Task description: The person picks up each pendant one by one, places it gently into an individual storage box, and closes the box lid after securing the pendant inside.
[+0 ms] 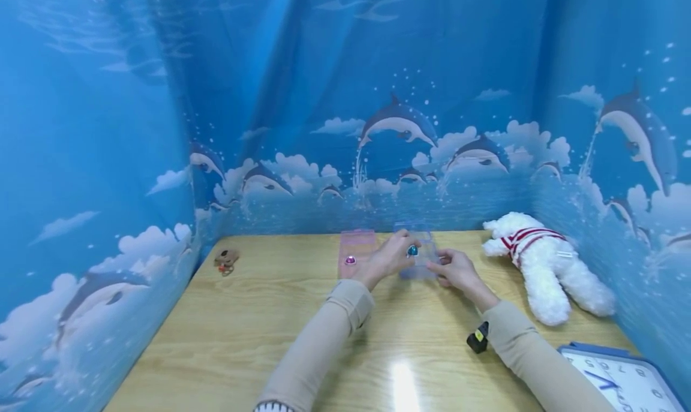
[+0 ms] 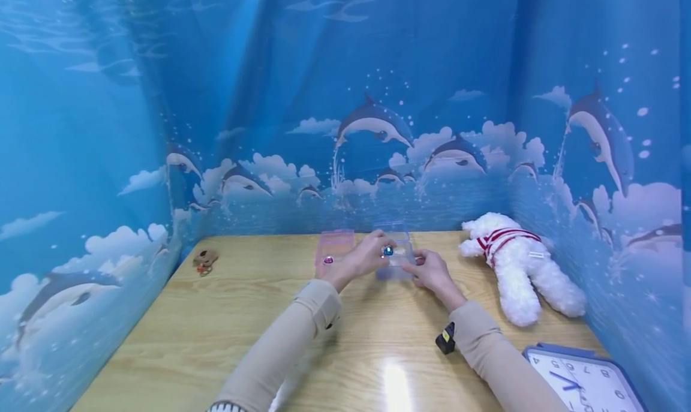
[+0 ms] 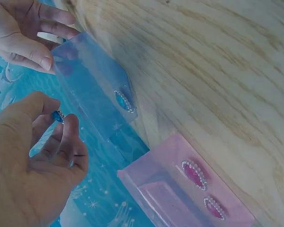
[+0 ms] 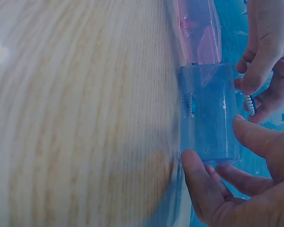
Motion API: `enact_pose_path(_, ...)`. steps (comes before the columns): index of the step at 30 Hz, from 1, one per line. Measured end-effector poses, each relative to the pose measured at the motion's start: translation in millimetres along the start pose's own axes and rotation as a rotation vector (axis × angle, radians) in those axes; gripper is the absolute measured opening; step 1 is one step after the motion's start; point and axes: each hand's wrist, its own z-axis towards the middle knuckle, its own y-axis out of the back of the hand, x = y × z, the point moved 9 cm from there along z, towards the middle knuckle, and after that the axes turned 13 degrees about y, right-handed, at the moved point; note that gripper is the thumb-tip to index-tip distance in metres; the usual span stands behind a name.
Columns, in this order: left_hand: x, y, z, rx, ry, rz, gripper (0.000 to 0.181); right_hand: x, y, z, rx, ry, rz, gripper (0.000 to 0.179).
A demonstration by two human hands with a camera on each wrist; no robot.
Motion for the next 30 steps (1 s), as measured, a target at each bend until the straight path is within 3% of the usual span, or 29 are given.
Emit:
enact_pose_path(16,-8.5,-10.6,10.7,0.030,0.036,0.024,0.038,-0.1,-2.2,-0.1,0.010,0.004,0.011,0.066)
enact_pose_path(30,-14.8,-14.2,16.4,0.042,0.016,0.046,0.039,-2.9,0.3,-0.4,0.003,-0.010,0.025,0.065)
